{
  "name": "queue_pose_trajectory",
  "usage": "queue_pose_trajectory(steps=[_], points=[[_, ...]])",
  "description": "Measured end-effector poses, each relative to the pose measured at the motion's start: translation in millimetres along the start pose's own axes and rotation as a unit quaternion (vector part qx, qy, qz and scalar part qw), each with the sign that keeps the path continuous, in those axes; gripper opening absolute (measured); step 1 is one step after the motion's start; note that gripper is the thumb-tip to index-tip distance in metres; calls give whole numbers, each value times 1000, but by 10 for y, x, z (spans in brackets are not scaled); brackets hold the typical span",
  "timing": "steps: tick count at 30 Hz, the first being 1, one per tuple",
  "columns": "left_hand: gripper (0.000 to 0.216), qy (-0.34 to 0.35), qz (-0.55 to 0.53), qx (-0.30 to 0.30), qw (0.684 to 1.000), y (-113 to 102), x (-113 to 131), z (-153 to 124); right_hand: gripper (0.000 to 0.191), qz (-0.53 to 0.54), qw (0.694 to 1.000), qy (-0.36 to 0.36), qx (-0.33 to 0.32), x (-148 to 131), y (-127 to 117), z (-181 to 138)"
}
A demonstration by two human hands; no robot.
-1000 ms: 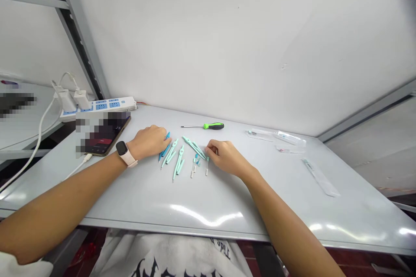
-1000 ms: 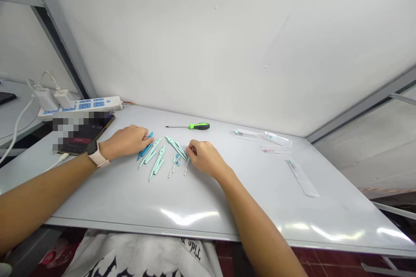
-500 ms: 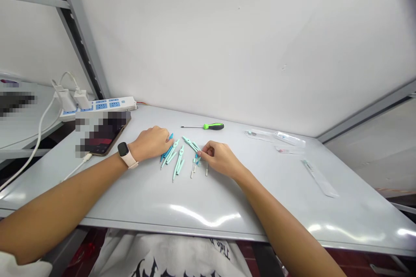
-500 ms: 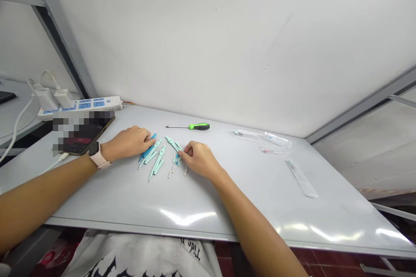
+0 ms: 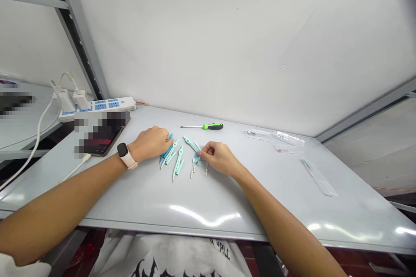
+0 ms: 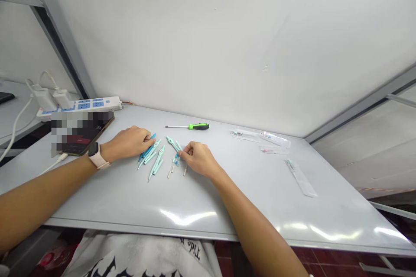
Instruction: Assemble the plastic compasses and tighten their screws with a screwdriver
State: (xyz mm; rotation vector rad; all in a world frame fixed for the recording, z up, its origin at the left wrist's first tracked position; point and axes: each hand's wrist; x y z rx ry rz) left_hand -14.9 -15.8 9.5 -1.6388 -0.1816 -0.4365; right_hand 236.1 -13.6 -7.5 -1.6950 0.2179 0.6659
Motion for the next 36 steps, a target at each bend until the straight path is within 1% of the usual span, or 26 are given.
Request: queue_pose_trajectory(steps=[2, 6, 8, 9, 11, 13, 16, 18, 21, 23, 26, 29, 33, 36], points=[[39, 0, -8, 9, 1000, -5, 4, -1, 25, 9, 1000, -2, 9, 5, -11, 0], [42, 6, -36, 42, 998, -19, 32, -5, 28, 25, 998, 4, 54, 22, -39, 13], [42, 33, -81, 64, 994, -25, 58, -9, 32, 44, 995, 2, 88, 16, -52, 16], [43, 52, -121, 69, 989, -26, 72, -12, 33, 60, 993, -5, 105, 7, -56, 12], [41, 88, -224, 55, 969, -21, 102, -19, 35, 102, 985, -33, 136, -26, -58, -9], [37, 111, -330, 10, 937, -6, 130, -27, 36, 135, 977, -67, 150, -74, -44, -47], [34, 128, -448, -55, 883, 31, 168, -38, 35, 148, 974, -97, 144, -153, 3, -113], [34, 132, -493, -74, 857, 53, 196, -48, 36, 155, 972, -118, 132, -195, 42, -146], [31, 145, -532, -76, 831, 62, 237, -72, 36, 145, 973, -143, 107, -225, 77, -170], [28, 150, -546, -76, 821, 53, 254, -88, 35, 122, 976, -158, 93, -226, 77, -177], [27, 146, -553, -77, 817, 47, 255, -94, 33, 95, 974, -185, 91, -210, 56, -183], [30, 137, -562, -80, 812, 67, 236, -73, 27, 85, 970, -205, 98, -188, 45, -182], [35, 134, -577, -81, 802, 84, 233, -60, 26, 80, 971, -199, 103, -166, 49, -169], [33, 141, -580, -86, 798, 57, 258, -87, 27, 81, 972, -196, 98, -163, 47, -163]])
Point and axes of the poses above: each hand's wrist, its own z-axis towards the middle knuckle, its own y-axis out of the palm, x = y × z, and after that the axes turned 9 degrees about -z, right-handed
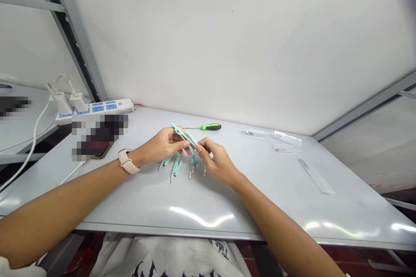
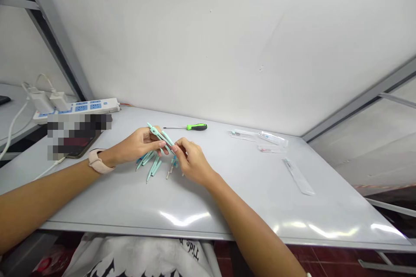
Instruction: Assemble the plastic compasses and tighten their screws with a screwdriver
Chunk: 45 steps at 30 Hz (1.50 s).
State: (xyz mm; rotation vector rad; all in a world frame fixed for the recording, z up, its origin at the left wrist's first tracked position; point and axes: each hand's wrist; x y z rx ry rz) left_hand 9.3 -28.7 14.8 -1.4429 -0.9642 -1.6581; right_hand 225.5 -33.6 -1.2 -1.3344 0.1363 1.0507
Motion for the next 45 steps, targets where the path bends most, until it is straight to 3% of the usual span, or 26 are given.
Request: queue_pose_trajectory(steps=[5, 14, 21, 32, 36, 39, 43, 45], points=[[31, -8, -14, -7, 1000, 6, 63, -27, 33, -16, 1000, 7, -5, -10, -16, -1], [39, -16, -17, 60, 998, -30, 83, -7, 37, -4, 1000, 5, -24, -23, -34, -16], [43, -27, -19, 78, 996, -32, 91, -12, 35, 15, 1000, -6, -10, -19, -54, -17], [44, -31, -73, 104, 991, -42, 26, 13, 22, -126, 972, -120, 156, 94, 67, -17], [47, -36, -80, 103, 991, -61, 1, 24, 8, -120, 967, -105, 198, 90, 80, -20], [47, -35, -78, 105, 991, -65, 5, 23, 12, -99, 977, -75, 174, 64, 58, -17], [46, -35, -75, 103, 991, -64, 7, 22, 32, -100, 984, -61, 130, 65, 37, -4], [46, -33, -72, 104, 991, -66, -3, 24, 28, -83, 987, -54, 129, 75, 39, 2]])
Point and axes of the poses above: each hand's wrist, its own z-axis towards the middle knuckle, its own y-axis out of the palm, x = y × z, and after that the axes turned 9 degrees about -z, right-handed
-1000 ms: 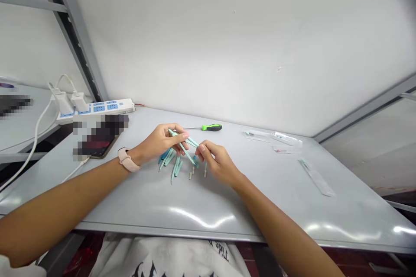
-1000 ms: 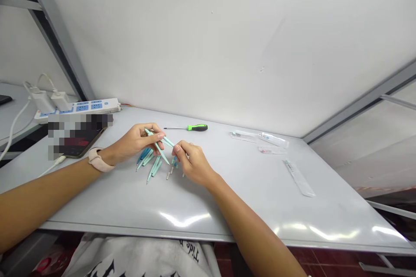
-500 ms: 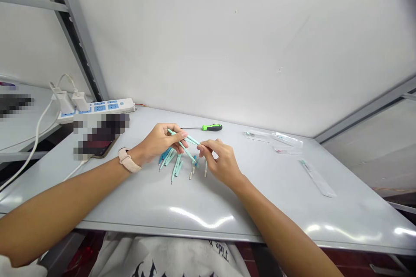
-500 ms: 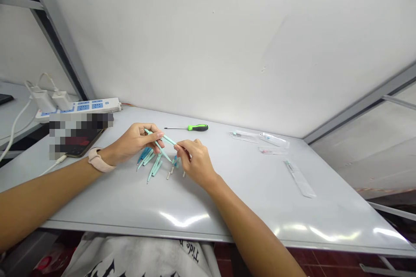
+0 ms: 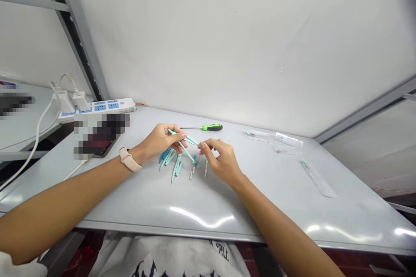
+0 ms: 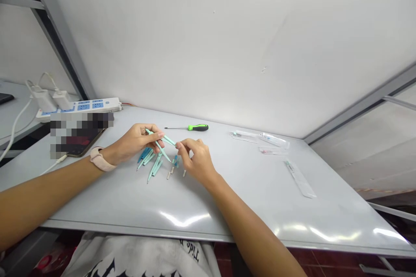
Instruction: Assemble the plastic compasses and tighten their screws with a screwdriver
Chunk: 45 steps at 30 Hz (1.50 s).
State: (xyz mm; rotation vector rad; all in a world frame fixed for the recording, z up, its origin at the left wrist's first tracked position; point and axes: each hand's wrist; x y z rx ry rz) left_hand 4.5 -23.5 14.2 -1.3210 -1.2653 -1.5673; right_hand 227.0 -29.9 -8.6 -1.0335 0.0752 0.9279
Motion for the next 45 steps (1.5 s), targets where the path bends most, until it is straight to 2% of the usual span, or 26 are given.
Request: queue_pose_trajectory(steps=[4, 9, 14, 17, 20, 21, 25, 28, 32, 37, 42, 45], points=[[46, 7, 6, 4, 1000, -7, -21, 7, 15, 35, 999, 26, -3, -7, -3, 4], [45, 3, 1, 3, 1000, -3, -12, 7, 31, 25, 998, 16, -64, -15, -6, 3], [44, 6, 0, 8, 1000, 1, -2, 9, 14, 39, 998, 42, -26, 9, 13, -2], [44, 8, 3, 6, 1000, 1, -4, 5, 19, 52, 996, 54, -45, -12, 1, -1], [44, 4, 7, 7, 1000, 4, 1, -1, 36, 42, 996, 43, -73, -31, -6, 0], [44, 3, 7, 8, 1000, 6, 4, -3, 37, 39, 996, 40, -70, -31, -4, -1], [44, 5, 6, 9, 1000, 14, 15, -5, 16, 49, 997, 48, -21, -26, 4, -3], [43, 6, 12, 8, 1000, 14, 15, -3, 18, 61, 996, 53, -27, -43, -10, 0], [41, 4, 18, 6, 1000, 13, 16, -5, 36, 44, 997, 47, -46, -64, -16, 5], [42, -1, 23, 9, 1000, 36, 37, -19, 15, 64, 997, 52, -8, -41, 15, 2], [42, -7, 25, 12, 1000, 55, 58, -28, 13, 73, 996, 57, 4, -29, 28, -6], [41, -4, 26, 11, 1000, 52, 59, -28, 20, 77, 995, 61, -1, -45, 15, -5]])
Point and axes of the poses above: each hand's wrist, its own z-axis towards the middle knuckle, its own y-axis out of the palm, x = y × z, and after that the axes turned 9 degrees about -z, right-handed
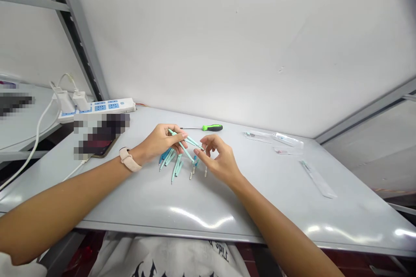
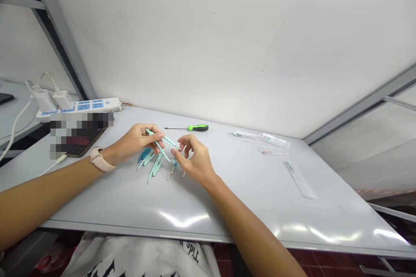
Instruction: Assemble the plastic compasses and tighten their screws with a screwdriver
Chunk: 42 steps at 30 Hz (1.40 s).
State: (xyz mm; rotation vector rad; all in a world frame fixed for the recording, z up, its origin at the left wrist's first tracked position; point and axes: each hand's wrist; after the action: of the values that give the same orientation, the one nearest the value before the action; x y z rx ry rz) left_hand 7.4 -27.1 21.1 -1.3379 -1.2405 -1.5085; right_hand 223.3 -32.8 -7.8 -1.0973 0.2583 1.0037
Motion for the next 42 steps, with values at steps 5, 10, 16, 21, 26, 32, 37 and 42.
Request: queue_pose_trajectory(steps=[5, 10, 16, 21, 26, 32, 37, 42], points=[[42, -1, 1, 1, 1000, -5, -5, -1, 29, -29, 998, -4, -50, -24, -14, 4], [42, 1, 2, -2, 1000, -8, -14, 1, 19, -42, 999, -29, -19, 4, 1, 5], [41, -2, -4, -5, 1000, -14, -20, 8, 10, -52, 997, -47, 23, 2, 3, -7], [43, 4, -19, 1, 1000, -48, -66, 41, 14, -57, 996, -32, 59, -1, -10, -10], [41, 3, -29, 4, 1000, -72, -94, 66, 12, -46, 997, -29, 45, 4, -17, -1], [38, -3, -40, 6, 999, -71, -92, 66, 13, -14, 1000, -15, -6, -3, -29, 4], [39, -8, -39, -5, 999, -62, -87, 59, 14, 11, 1000, -3, -26, 3, -32, 9], [39, -10, -39, -11, 999, -66, -85, 59, 10, 20, 999, -8, -31, 12, -31, 11]])
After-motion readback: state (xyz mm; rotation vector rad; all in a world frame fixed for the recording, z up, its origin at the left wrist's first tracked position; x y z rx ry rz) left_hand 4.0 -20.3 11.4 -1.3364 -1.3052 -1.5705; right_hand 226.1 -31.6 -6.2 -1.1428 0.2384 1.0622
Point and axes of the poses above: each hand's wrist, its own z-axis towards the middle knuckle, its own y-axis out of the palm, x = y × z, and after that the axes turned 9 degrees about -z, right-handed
